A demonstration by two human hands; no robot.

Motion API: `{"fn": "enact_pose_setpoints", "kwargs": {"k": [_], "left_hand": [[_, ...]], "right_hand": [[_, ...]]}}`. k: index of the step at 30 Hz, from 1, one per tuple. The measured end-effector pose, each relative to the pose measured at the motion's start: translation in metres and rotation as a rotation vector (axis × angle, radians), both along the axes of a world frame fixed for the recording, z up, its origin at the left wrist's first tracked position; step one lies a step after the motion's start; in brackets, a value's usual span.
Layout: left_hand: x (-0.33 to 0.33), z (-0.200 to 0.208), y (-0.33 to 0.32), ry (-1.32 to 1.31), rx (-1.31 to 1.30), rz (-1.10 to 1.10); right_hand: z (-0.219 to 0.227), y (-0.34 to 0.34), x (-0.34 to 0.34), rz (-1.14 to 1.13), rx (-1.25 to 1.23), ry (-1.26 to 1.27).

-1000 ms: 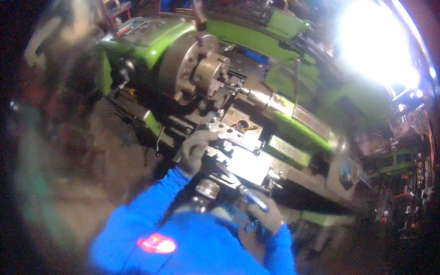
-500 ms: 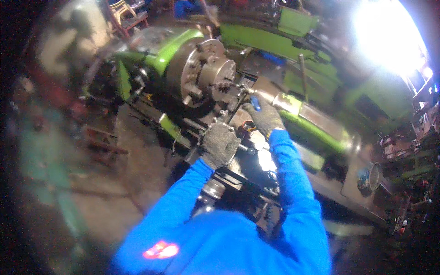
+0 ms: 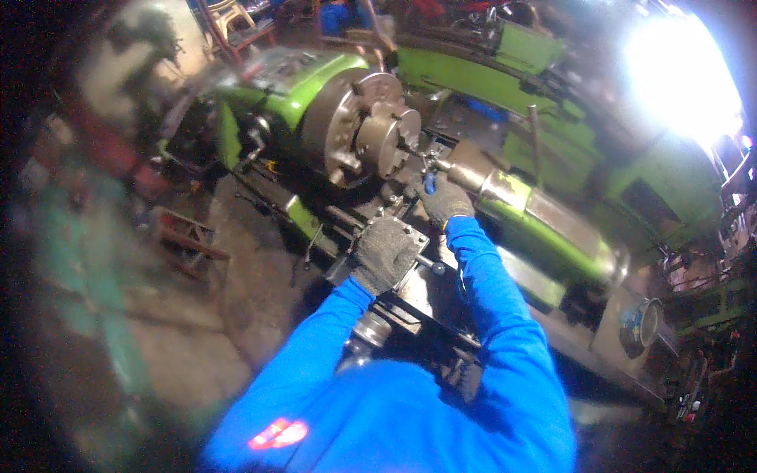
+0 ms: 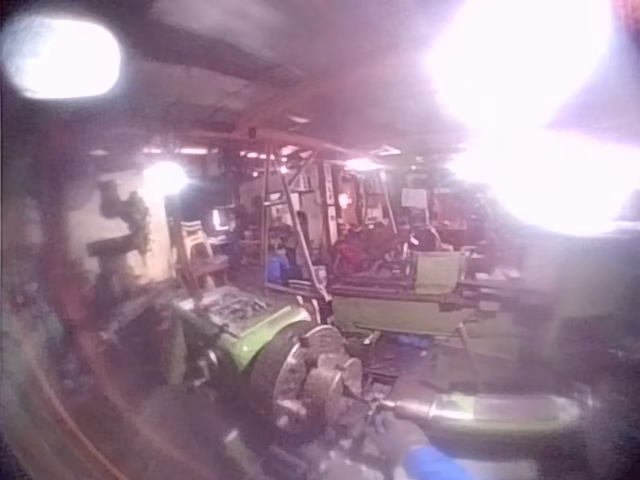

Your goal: The person operates a green metal lathe, using gloved hands to adjust the tool post and manipulate the controls while a cylindrical metal workpiece rotates in the chuck.

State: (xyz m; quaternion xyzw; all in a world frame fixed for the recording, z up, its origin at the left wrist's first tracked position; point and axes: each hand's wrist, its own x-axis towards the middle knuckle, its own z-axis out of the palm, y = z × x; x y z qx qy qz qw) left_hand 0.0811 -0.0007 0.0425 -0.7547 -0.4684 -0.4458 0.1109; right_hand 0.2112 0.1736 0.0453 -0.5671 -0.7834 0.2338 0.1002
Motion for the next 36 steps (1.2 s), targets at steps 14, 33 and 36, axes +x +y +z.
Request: {"fn": "enact_pose_setpoints", "kwargs": {"k": [14,33,36], "left_hand": [[0.003,0.011,-0.002,0.066,0.005,0.084],[0.005,0.015,-0.002,0.030,0.064,0.055],[0.003,0.018,-0.004,0.074,0.036,0.033]], "right_hand": [[0.001,-0.003,-0.004,-0.029,-0.035,-0.013],[0.014,-0.015,-0.003,0.032,-0.062,-0.037],[0.018,-0.018,-0.001,0.033,-0.048,-0.009]]}}
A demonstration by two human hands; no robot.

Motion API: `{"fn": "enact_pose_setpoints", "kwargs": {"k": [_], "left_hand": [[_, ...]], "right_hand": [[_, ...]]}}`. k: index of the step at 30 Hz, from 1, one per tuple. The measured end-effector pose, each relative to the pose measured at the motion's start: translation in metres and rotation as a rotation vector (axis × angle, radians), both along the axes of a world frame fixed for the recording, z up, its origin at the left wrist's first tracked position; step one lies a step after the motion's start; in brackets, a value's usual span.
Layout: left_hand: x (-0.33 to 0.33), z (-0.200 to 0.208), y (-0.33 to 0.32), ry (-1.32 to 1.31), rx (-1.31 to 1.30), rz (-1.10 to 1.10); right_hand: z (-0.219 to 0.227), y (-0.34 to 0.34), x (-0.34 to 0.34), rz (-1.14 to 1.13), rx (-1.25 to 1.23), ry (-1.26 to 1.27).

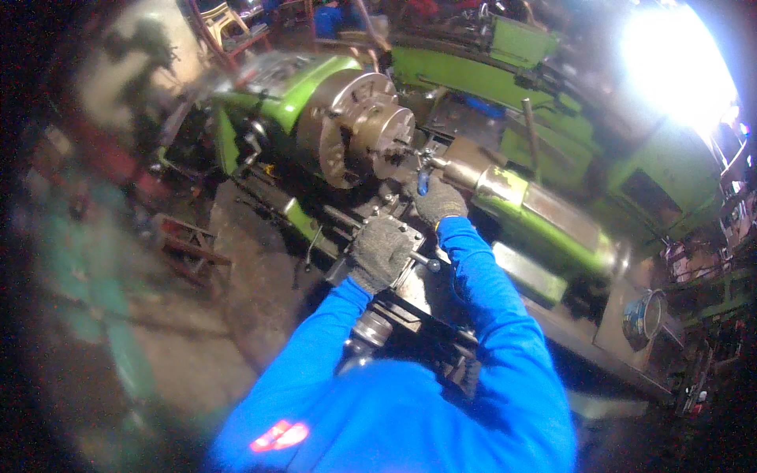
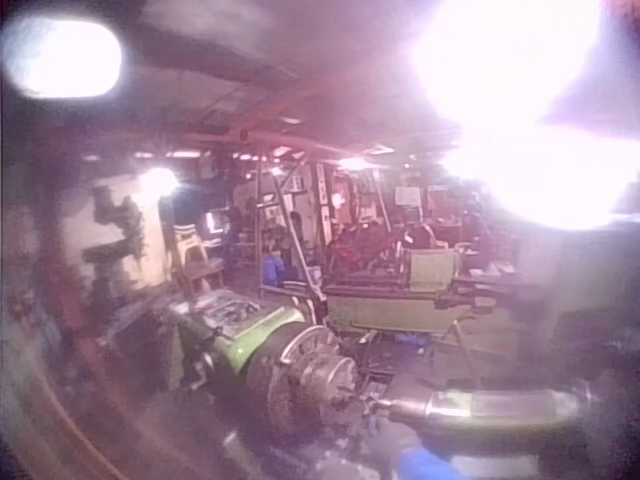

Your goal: The person operates a green metal lathe, using gloved hands to adjust the tool post and manipulate the controls while a cylindrical metal workpiece rotates in the chuck.

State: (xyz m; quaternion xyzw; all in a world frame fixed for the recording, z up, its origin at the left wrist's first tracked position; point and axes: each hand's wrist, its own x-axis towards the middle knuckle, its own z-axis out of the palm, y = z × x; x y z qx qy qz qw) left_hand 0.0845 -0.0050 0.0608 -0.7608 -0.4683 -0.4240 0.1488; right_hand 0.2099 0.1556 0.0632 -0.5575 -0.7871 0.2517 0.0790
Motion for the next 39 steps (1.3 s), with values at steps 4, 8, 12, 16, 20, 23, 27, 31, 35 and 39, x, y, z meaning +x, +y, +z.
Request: {"fn": "enact_pose_setpoints", "kwargs": {"k": [4,8,12,16,20,23,27,31,35,39], "left_hand": [[-0.002,-0.007,0.001,-0.035,0.009,-0.012],[0.001,-0.009,0.002,-0.021,0.011,0.021],[0.000,-0.002,0.000,0.012,-0.018,0.027],[0.001,0.001,-0.001,0.054,-0.048,0.073],[0.000,0.002,-0.002,0.009,-0.017,0.028],[0.000,-0.003,-0.001,-0.006,-0.006,0.029],[0.000,-0.006,0.000,-0.034,-0.006,0.016],[-0.002,-0.010,0.001,0.013,-0.018,0.047],[-0.001,-0.013,0.001,0.034,-0.032,0.093],[0.001,-0.009,0.001,0.074,-0.023,0.124]], "right_hand": [[-0.001,0.001,0.000,0.000,0.020,0.032],[-0.020,0.010,-0.001,-0.043,0.065,0.030],[-0.019,0.008,-0.003,-0.051,0.063,0.021],[-0.006,0.004,-0.002,-0.017,-0.009,0.005],[-0.005,0.004,0.001,-0.008,-0.029,0.017],[-0.002,0.002,0.000,-0.009,-0.040,0.005],[-0.002,0.004,-0.001,-0.014,-0.040,-0.001],[-0.015,0.010,-0.001,-0.018,0.021,0.008],[-0.008,0.007,-0.004,-0.037,-0.031,-0.002],[-0.005,0.004,-0.004,-0.043,-0.039,0.012]]}}
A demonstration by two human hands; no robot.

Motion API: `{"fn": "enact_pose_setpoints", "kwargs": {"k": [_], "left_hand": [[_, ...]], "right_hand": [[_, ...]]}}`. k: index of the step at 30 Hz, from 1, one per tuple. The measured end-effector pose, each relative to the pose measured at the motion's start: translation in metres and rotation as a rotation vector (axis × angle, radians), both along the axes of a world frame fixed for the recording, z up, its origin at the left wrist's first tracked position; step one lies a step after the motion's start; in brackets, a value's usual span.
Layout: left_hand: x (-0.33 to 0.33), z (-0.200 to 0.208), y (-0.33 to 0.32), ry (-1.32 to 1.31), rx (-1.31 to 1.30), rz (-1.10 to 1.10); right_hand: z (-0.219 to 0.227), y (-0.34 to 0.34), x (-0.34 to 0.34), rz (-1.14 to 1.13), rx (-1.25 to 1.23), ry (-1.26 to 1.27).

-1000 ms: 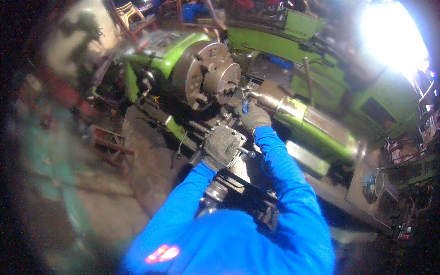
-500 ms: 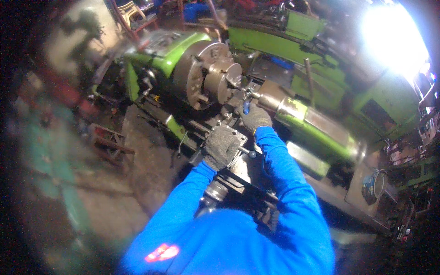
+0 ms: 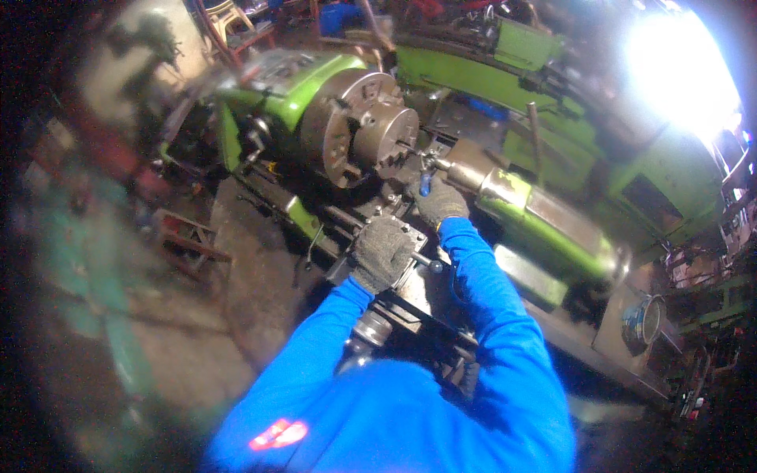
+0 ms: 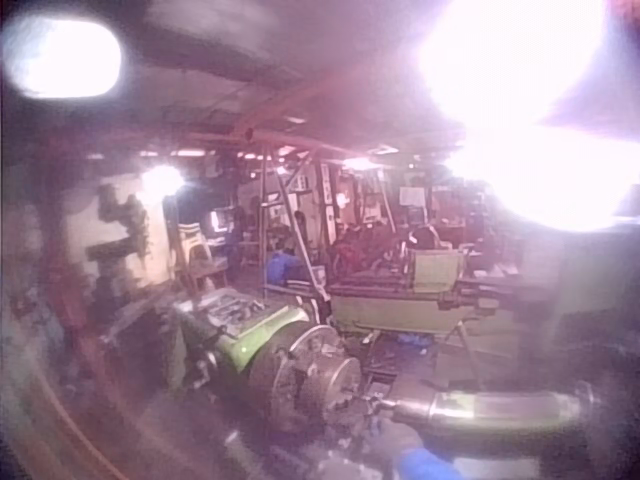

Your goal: The person operates a green metal lathe, using gloved hands to adjust the tool post and manipulate the controls while a cylindrical metal workpiece rotates in the chuck.

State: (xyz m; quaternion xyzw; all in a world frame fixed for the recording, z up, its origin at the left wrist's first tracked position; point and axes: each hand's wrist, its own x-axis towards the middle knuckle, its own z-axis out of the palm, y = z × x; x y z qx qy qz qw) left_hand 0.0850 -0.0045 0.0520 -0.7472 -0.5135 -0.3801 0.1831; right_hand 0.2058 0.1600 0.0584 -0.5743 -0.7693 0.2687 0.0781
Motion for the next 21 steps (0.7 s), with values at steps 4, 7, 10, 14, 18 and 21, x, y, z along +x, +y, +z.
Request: {"fn": "enact_pose_setpoints", "kwargs": {"k": [4,7,10,14,18,21], "left_hand": [[0.001,0.005,-0.001,-0.029,0.024,-0.044],[-0.002,-0.002,0.002,-0.088,0.051,-0.102],[-0.001,0.002,0.002,-0.082,0.046,-0.109],[-0.001,0.001,0.002,-0.092,0.040,-0.097],[-0.001,0.001,0.000,-0.101,0.029,-0.105],[0.001,0.004,0.001,-0.081,0.016,-0.067]], "right_hand": [[-0.004,0.002,0.001,0.017,0.024,-0.023],[0.002,-0.003,-0.002,0.009,0.011,-0.030],[-0.011,0.002,0.000,0.033,0.033,-0.020],[-0.019,0.004,0.000,0.037,0.066,-0.018],[-0.019,0.003,-0.002,0.033,0.069,-0.028],[-0.022,0.006,0.000,0.053,0.066,-0.012]]}}
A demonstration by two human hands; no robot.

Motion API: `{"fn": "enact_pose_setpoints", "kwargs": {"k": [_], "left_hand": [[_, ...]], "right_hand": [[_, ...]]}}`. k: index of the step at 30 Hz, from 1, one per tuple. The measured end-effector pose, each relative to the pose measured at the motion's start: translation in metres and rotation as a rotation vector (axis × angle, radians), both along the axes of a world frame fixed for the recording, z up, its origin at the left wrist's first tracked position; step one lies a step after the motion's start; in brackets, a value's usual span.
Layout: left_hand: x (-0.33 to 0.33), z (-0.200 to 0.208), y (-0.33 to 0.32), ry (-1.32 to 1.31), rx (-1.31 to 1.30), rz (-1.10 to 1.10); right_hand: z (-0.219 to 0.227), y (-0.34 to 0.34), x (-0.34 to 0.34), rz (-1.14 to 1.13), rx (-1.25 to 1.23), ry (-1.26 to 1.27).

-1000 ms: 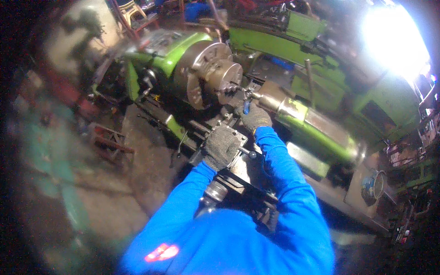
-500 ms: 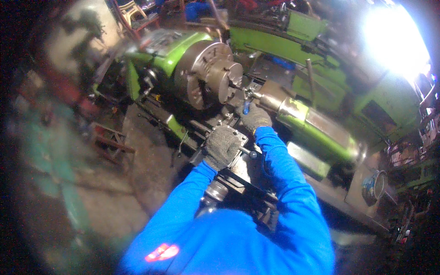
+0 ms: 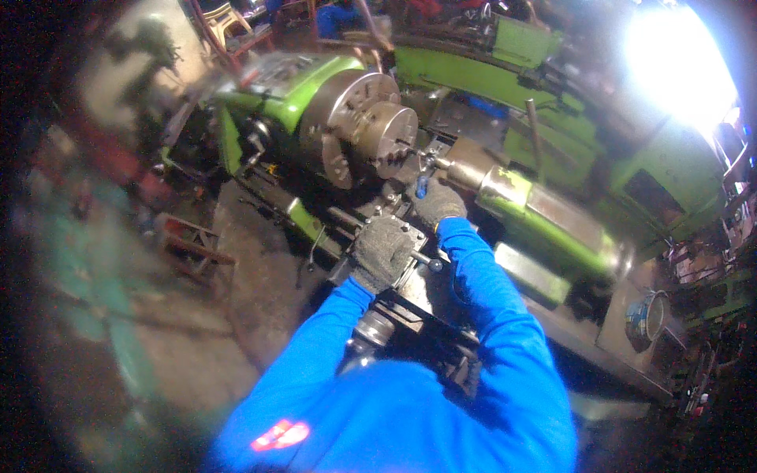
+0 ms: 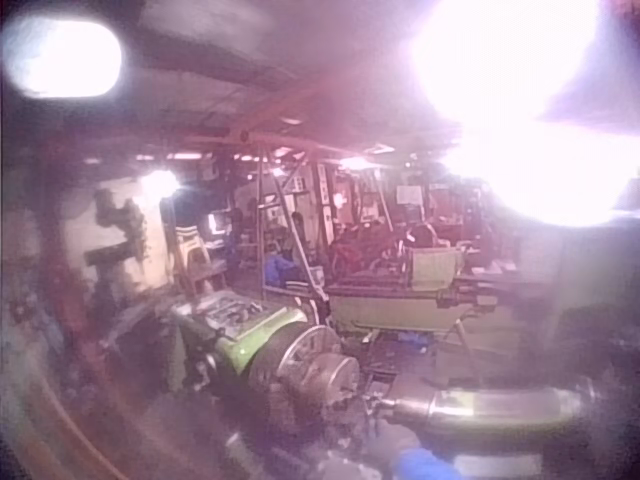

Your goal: The person operates a green metal lathe, using gloved hands to adjust the tool post and manipulate the controls while a cylindrical metal workpiece rotates in the chuck.

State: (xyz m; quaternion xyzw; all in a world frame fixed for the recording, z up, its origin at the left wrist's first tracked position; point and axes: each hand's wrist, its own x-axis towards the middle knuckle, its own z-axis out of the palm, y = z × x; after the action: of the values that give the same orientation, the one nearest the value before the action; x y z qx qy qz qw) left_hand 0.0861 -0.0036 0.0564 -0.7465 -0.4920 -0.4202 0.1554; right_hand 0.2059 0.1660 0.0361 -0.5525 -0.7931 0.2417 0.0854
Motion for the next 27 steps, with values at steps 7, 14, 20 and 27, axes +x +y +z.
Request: {"fn": "enact_pose_setpoints", "kwargs": {"k": [7,14,20,27], "left_hand": [[-0.001,0.002,-0.001,0.044,0.009,0.016],[0.000,0.006,-0.001,0.076,-0.022,0.017],[-0.001,0.005,-0.001,0.066,-0.038,0.010],[-0.001,0.005,-0.002,0.073,-0.012,0.027]], "right_hand": [[0.018,-0.010,-0.002,0.007,-0.056,-0.019],[0.009,-0.004,-0.003,0.013,-0.046,-0.005],[0.003,-0.003,-0.002,0.012,-0.006,0.031],[0.007,-0.008,-0.001,-0.009,0.017,0.009]]}}
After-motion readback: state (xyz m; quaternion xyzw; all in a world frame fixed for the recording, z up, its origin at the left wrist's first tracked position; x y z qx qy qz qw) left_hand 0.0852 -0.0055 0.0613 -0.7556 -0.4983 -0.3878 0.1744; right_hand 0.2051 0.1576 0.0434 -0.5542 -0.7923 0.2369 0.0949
